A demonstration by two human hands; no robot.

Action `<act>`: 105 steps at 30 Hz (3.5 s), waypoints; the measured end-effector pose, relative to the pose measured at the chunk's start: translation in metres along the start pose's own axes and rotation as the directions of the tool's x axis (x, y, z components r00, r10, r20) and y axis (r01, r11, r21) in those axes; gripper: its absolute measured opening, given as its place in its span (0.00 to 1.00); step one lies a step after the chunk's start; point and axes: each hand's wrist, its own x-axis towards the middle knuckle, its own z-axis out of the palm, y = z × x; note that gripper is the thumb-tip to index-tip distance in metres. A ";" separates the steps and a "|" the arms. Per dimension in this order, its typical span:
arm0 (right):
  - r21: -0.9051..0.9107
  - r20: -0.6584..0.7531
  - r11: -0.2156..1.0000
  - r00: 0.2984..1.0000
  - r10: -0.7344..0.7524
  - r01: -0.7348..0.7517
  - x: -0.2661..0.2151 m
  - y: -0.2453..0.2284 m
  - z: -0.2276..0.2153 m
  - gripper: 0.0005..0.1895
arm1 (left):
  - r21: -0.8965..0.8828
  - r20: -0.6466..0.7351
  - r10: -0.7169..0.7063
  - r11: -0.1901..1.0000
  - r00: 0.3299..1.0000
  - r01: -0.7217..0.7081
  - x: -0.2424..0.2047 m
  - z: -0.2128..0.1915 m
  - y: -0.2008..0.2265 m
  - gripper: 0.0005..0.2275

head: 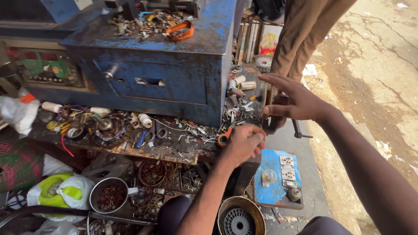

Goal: The person sits at a cluttered workbench and turns the crank of a bench-mounted winding machine. They handle a spool of orange enameled copper wire, pull and arrange the wire, cut it with scissors, and resume turning the crank.

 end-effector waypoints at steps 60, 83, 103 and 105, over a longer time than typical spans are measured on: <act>-0.127 -0.111 0.947 0.953 0.284 -0.297 0.010 0.007 0.028 0.64 | 0.293 -0.175 0.750 0.659 0.638 -0.693 0.048 -0.011 0.057 0.07; -0.062 -0.040 0.946 0.948 0.315 -0.317 0.011 -0.006 0.019 0.59 | 0.575 -0.171 0.579 0.715 0.797 -0.397 0.110 -0.012 -0.005 0.08; -0.040 -0.108 0.985 0.980 0.165 -0.170 0.008 -0.005 0.020 0.54 | 0.539 -0.134 0.584 0.721 0.801 -0.436 0.123 -0.016 -0.017 0.15; 0.043 -0.029 0.909 0.909 0.417 -0.415 0.013 -0.033 0.014 0.53 | 0.545 -0.235 0.442 0.798 0.866 -0.259 0.132 -0.015 -0.019 0.16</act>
